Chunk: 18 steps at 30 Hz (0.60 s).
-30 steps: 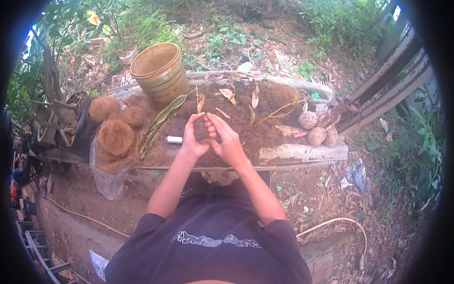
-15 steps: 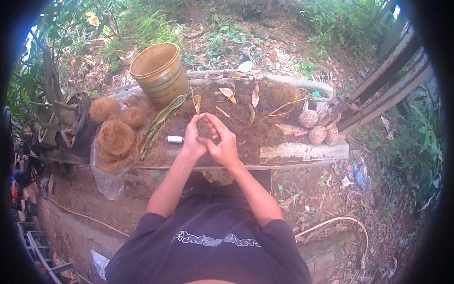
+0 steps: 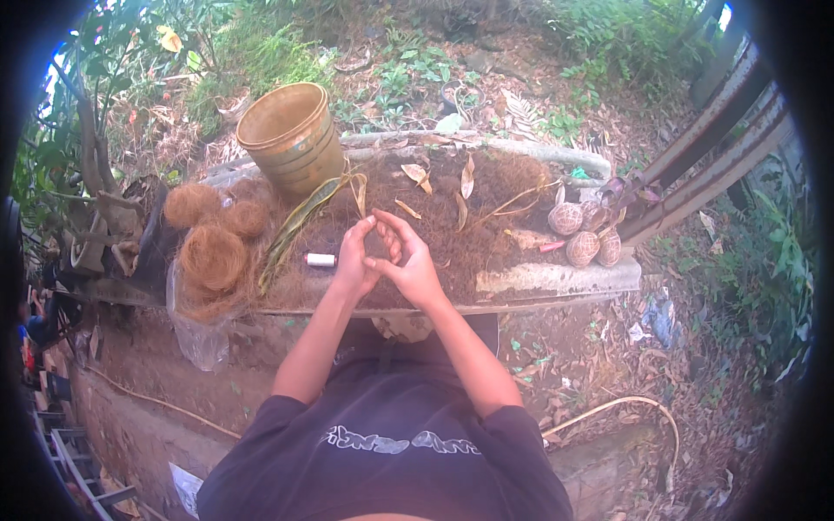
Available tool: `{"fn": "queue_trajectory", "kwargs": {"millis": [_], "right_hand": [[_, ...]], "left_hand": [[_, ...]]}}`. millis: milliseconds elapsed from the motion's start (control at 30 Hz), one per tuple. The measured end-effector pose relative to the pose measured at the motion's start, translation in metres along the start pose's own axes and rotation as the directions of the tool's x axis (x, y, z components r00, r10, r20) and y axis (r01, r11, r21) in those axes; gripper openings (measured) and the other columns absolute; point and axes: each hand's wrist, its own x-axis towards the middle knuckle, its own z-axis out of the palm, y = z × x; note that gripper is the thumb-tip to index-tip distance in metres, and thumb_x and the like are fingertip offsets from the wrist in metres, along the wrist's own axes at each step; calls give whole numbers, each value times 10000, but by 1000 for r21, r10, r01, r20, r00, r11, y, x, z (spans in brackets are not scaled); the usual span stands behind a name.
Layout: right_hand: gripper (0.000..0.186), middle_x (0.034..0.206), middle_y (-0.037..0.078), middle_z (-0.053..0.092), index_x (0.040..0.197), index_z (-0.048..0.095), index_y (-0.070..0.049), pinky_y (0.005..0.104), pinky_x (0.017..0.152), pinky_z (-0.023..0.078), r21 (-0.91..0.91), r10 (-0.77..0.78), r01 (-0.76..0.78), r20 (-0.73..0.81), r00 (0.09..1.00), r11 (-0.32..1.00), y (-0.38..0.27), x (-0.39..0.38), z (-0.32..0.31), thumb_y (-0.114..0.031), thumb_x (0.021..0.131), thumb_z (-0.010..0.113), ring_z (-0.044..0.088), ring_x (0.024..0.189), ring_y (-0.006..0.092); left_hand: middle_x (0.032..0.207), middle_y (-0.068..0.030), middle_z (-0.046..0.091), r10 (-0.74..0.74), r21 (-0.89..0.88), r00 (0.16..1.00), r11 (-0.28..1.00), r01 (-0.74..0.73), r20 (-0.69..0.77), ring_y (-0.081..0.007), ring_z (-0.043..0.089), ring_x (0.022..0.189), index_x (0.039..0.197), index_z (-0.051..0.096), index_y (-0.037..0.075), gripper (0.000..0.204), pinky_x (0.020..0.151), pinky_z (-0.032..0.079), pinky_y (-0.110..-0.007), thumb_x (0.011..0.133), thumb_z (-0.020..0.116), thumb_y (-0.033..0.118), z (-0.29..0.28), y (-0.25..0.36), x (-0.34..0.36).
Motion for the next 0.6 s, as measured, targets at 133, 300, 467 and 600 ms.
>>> {"fn": "queue_trajectory", "kwargs": {"millis": [133, 300, 467, 600], "right_hand": [[865, 1451, 105, 468, 1491, 358, -9, 359, 1138, 300, 117, -18, 6, 99, 995, 993, -6, -5, -6, -172, 775, 815, 413, 1353, 210], [811, 1442, 119, 471, 1478, 374, -1, 355, 1124, 308, 66, -55, 55, -3, 998, 996, -3, -7, 0, -217, 820, 796, 420, 1348, 207], [754, 1397, 101, 496, 1444, 417, 0, 336, 1083, 347, 13, -84, 85, -96, 992, 996, -9, -11, 5, -208, 824, 794, 455, 1287, 183], [785, 1382, 73, 493, 1465, 391, 0, 316, 1047, 368, 164, 35, -36, 12, 999, 986, -12, -11, -3, -169, 814, 795, 464, 1253, 167]], "left_hand": [[716, -91, 589, 60, 37, 997, 997, -62, 56, -194, 604, 625, 841, 555, 18, 263, 577, 514, -309, 993, 491, 222, 7, -1, -4], [726, -87, 580, 75, 147, 995, 986, -84, 65, -195, 598, 641, 832, 547, 16, 243, 603, 517, -320, 975, 518, 209, 10, 3, -4], [712, -75, 574, 72, 267, 996, 960, -83, 51, -190, 589, 625, 813, 553, 17, 239, 594, 511, -323, 960, 541, 205, 25, 12, -7], [707, -68, 586, -8, 134, 991, 991, -10, 133, -185, 610, 629, 816, 578, 23, 257, 601, 519, -320, 954, 553, 239, 15, 12, -9]]}}
